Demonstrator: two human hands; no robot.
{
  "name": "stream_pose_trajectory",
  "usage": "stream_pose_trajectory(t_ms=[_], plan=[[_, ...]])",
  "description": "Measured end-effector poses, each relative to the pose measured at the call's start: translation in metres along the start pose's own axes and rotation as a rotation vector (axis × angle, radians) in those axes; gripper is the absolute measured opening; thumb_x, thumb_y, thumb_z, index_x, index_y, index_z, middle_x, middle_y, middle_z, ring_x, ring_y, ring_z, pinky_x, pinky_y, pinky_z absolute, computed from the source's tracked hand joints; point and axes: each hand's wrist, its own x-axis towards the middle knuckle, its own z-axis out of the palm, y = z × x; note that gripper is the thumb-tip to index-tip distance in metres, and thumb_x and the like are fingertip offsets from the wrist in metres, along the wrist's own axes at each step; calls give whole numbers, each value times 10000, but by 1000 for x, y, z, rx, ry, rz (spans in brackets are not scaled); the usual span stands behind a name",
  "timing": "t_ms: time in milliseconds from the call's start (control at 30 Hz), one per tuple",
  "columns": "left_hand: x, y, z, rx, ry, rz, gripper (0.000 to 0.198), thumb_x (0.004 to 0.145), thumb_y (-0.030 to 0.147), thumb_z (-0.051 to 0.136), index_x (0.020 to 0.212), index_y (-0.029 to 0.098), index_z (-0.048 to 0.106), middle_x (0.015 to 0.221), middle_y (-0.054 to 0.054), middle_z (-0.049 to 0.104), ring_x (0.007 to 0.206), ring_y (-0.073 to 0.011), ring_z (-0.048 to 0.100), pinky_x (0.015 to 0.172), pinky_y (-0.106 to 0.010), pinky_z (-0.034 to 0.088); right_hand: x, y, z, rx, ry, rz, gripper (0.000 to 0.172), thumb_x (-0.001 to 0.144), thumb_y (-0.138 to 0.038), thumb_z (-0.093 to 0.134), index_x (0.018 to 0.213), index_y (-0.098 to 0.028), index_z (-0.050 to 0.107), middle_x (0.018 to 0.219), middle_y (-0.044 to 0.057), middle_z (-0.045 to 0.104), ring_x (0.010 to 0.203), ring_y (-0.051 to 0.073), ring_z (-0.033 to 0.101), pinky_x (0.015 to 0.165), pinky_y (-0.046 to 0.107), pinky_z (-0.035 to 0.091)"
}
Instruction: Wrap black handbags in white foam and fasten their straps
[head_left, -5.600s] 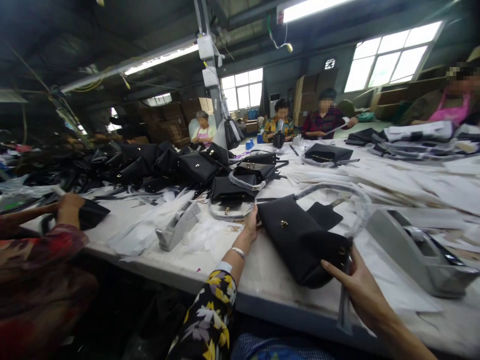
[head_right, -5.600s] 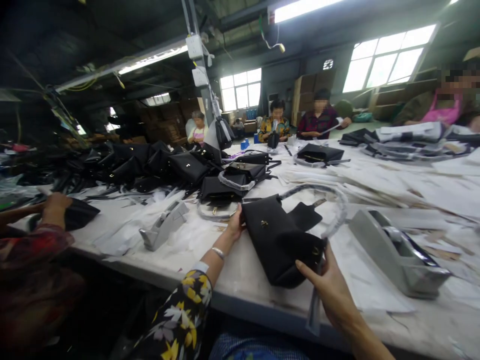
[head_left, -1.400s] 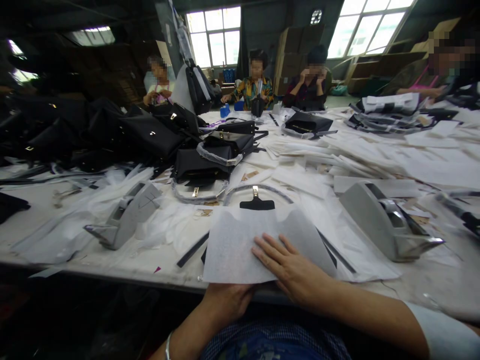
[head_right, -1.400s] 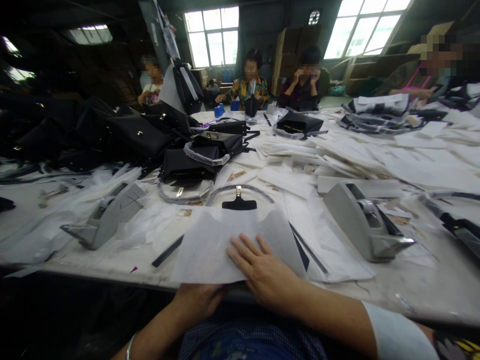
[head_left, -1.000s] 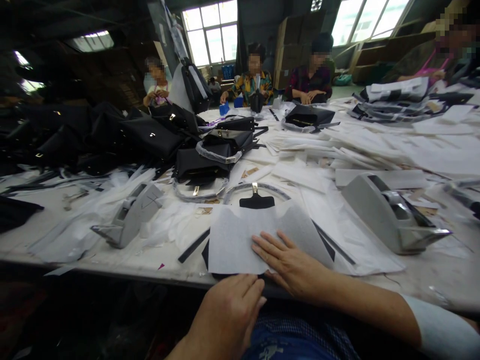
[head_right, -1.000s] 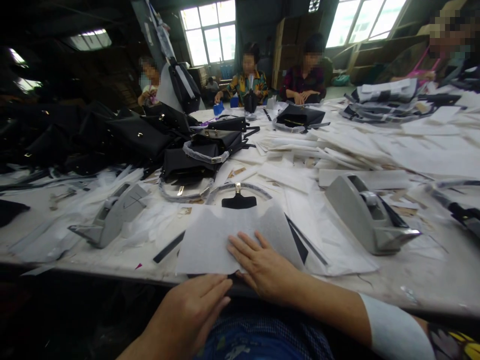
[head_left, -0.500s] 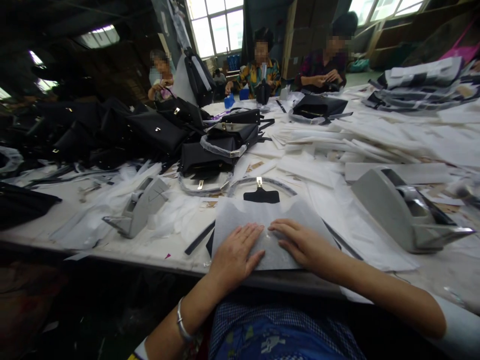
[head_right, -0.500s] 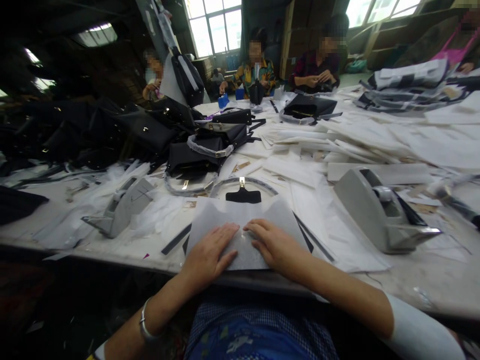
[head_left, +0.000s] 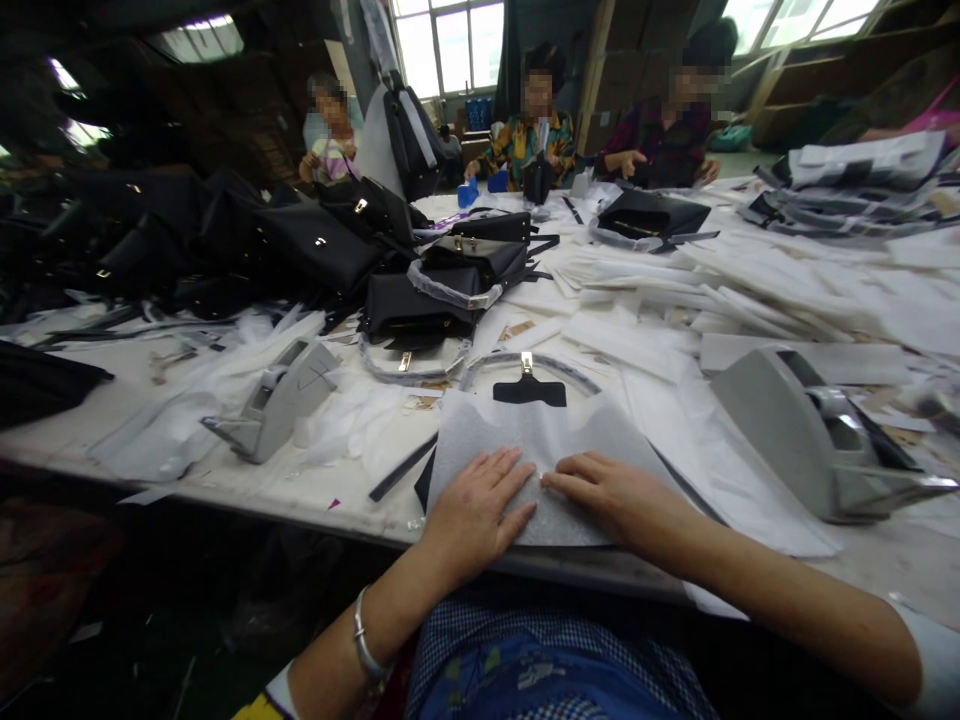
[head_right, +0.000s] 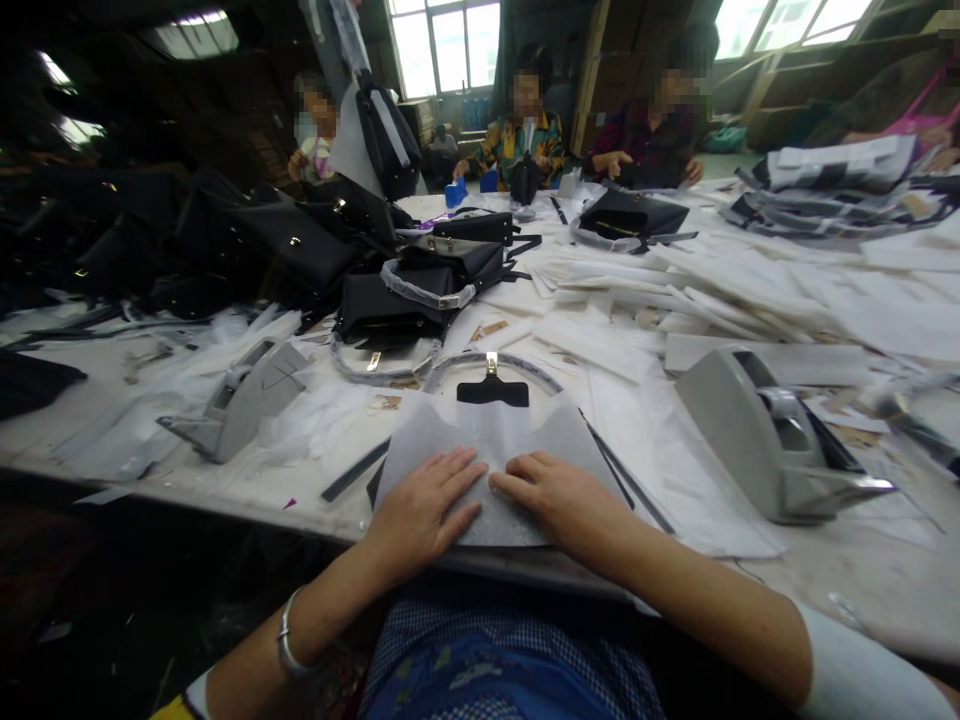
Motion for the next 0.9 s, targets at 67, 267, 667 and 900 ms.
stream_pose_trajectory(t_ms=[67,267,667,900], plan=[[0,0,-1,-7,-12,-5,455,988,401,480,1398,206,506,1489,-92,501,1381,-238,458,1156,-463,382,0,0,0,-26,-16,-18,442,920,-83,474,1317,-250,575,1167,101,636,1006,249,613,839,382,562],[0,1,-1,25,-43,-7,470,1002,423,443,1420,214,483,1505,-87,482,1392,-226,443,1162,-445,369,-6,4,10,96,67,37,465,941,-86,429,1363,-235,554,1273,114,629,1122,225,609,947,391,533],[18,-10,-14,180,-183,37,603,980,577,366,1474,235,423,1554,-79,411,1448,-279,341,1189,-540,220,-2,13,11,-105,2,109,545,972,-233,424,1514,-246,369,1552,56,410,1439,319,343,1154,632,238],[13,-17,-5,152,-180,37,631,966,495,469,1534,283,293,1621,-94,262,1493,-300,231,1187,-587,209,-7,19,19,-63,36,183,594,968,-258,470,1536,-323,310,1612,34,287,1473,312,270,1178,599,221]])
